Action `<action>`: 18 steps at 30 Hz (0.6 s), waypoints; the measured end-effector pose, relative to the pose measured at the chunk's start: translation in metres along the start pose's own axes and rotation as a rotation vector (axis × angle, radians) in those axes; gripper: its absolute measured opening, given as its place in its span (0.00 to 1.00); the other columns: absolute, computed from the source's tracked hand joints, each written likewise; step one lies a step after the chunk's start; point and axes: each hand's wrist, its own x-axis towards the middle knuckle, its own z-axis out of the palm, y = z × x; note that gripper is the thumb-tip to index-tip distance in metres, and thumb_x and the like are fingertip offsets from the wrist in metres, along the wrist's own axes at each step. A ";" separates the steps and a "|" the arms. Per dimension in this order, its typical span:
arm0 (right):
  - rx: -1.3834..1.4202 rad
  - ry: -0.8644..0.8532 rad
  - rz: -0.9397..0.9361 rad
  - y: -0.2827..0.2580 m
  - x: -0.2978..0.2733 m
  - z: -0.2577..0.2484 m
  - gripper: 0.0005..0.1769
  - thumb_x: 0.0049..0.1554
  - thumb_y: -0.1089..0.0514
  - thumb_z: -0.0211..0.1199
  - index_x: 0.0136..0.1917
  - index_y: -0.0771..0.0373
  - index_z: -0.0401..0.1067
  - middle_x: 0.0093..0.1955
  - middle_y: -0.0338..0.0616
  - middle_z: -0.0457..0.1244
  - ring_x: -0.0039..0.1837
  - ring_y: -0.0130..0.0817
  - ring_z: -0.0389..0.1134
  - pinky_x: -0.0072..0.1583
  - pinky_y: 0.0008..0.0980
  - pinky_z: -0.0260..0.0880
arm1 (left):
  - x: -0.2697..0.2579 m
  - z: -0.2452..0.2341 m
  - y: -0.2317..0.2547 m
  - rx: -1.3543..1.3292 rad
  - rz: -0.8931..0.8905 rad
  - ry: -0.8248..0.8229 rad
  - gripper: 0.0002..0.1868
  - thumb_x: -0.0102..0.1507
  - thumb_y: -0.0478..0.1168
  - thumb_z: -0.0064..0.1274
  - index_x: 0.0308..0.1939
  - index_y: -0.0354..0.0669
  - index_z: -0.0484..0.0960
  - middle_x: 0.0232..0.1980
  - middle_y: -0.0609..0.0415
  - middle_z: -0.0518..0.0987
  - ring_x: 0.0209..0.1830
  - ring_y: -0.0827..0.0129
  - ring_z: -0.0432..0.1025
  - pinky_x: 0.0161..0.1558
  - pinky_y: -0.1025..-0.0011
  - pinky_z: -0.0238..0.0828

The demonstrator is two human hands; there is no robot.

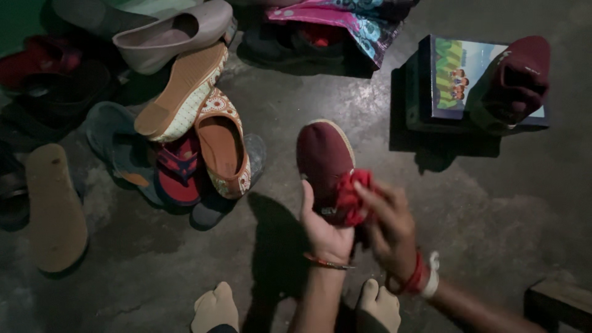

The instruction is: The person sits on the floor and wipes several pairs of shoes with a red cloth. They handle a maroon sneaker and a patterned flat shoe, wiping the exterior surfaces and soles before placing them back on the floor.

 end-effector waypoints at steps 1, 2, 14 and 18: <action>-0.023 -0.015 -0.006 -0.002 -0.007 0.000 0.30 0.53 0.73 0.54 0.67 0.60 0.73 0.67 0.55 0.63 0.65 0.45 0.65 0.65 0.40 0.68 | 0.000 0.000 0.003 0.014 -0.042 0.074 0.33 0.68 0.58 0.47 0.69 0.40 0.70 0.64 0.45 0.77 0.63 0.53 0.70 0.67 0.53 0.64; -0.047 -0.030 -0.013 0.001 -0.010 -0.001 0.31 0.50 0.72 0.56 0.67 0.60 0.73 0.67 0.56 0.62 0.67 0.47 0.65 0.65 0.41 0.68 | -0.001 0.000 0.002 0.027 -0.085 0.148 0.33 0.69 0.59 0.48 0.68 0.38 0.70 0.62 0.44 0.77 0.62 0.52 0.70 0.65 0.52 0.64; -0.100 -0.110 -0.129 -0.018 0.035 -0.002 0.18 0.56 0.67 0.64 0.60 0.59 0.77 0.59 0.47 0.66 0.62 0.42 0.68 0.61 0.42 0.71 | -0.013 0.013 -0.001 0.426 0.003 0.281 0.39 0.67 0.65 0.39 0.70 0.39 0.72 0.69 0.47 0.74 0.69 0.53 0.66 0.68 0.55 0.60; -0.230 -0.218 -0.489 -0.006 0.052 0.000 0.21 0.53 0.62 0.67 0.61 0.57 0.76 0.63 0.49 0.67 0.66 0.47 0.68 0.66 0.54 0.68 | -0.012 0.008 0.003 0.268 -0.065 -0.053 0.46 0.69 0.71 0.42 0.71 0.31 0.67 0.68 0.38 0.68 0.67 0.45 0.62 0.68 0.49 0.55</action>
